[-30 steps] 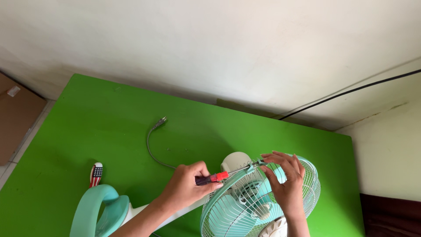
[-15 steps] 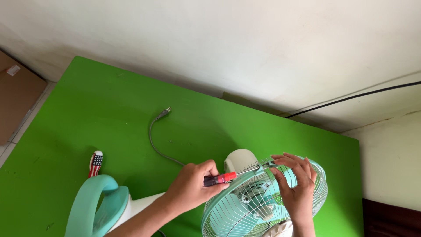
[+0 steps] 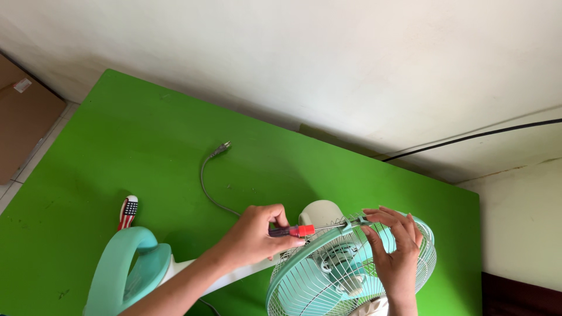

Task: The person uses a screwdriver to loosen screws on the front grill of a standing fan. They then remove the front grill and a plastic handle attached to it, leaving the fan blades exposed.

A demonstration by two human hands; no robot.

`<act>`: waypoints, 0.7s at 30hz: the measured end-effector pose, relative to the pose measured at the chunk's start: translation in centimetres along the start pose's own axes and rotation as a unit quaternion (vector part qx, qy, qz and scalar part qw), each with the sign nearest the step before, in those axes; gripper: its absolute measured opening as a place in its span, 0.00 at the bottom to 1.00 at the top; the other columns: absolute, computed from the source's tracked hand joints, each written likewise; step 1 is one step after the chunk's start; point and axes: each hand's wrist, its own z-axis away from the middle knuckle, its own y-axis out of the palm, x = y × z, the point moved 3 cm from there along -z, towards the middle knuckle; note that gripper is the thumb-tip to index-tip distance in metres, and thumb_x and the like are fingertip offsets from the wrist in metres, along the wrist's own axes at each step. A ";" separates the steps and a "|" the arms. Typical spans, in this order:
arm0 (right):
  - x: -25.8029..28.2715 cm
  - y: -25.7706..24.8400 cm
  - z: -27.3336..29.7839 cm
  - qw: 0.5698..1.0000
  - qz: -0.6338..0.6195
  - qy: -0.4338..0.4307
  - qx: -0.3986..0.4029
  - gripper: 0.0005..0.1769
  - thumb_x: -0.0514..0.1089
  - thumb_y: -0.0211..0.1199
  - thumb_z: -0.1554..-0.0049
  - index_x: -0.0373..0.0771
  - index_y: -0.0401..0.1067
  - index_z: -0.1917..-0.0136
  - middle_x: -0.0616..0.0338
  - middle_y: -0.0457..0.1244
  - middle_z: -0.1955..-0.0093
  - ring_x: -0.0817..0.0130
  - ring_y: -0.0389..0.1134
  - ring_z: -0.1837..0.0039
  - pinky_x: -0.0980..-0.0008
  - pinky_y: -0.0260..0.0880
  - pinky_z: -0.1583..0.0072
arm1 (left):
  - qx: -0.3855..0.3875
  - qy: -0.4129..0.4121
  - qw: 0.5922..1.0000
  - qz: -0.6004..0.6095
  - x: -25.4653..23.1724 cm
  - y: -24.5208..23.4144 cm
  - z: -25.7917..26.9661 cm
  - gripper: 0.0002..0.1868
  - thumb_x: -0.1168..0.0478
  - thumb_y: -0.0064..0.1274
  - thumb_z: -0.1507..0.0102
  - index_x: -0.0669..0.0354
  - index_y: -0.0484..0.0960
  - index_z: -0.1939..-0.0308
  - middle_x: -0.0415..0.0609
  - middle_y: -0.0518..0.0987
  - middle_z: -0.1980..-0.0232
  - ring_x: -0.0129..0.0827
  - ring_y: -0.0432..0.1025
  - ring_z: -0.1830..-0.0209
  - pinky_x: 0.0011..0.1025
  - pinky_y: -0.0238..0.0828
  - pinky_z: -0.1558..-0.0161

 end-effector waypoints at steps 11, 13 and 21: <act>-0.1 0.1 0.0 1.000 -0.008 -0.001 -0.007 0.12 0.46 0.69 0.46 0.47 0.75 0.48 0.71 0.72 0.45 0.66 0.67 0.31 0.46 0.46 0.21 | -0.039 0.071 0.993 -0.090 0.4 0.4 0.0 0.24 0.41 0.66 0.45 0.59 0.80 0.70 0.42 0.74 0.82 0.20 0.65 0.85 0.26 0.58 0.82; -0.2 0.1 0.0 1.000 -0.008 -0.002 -0.006 0.11 0.46 0.69 0.45 0.47 0.75 0.48 0.71 0.72 0.45 0.66 0.67 0.31 0.46 0.46 0.21 | -0.058 0.114 0.989 -0.072 0.3 0.1 -0.1 0.25 0.42 0.64 0.44 0.63 0.79 0.75 0.41 0.76 0.83 0.21 0.66 0.85 0.28 0.59 0.82; -0.7 0.3 0.1 1.000 -0.004 -0.012 -0.008 0.11 0.46 0.69 0.45 0.46 0.75 0.48 0.71 0.71 0.45 0.66 0.67 0.31 0.47 0.46 0.21 | 0.017 -0.078 0.985 -0.152 0.5 1.1 -0.2 0.24 0.41 0.50 0.33 0.53 0.85 0.72 0.41 0.72 0.86 0.28 0.59 0.89 0.33 0.53 0.82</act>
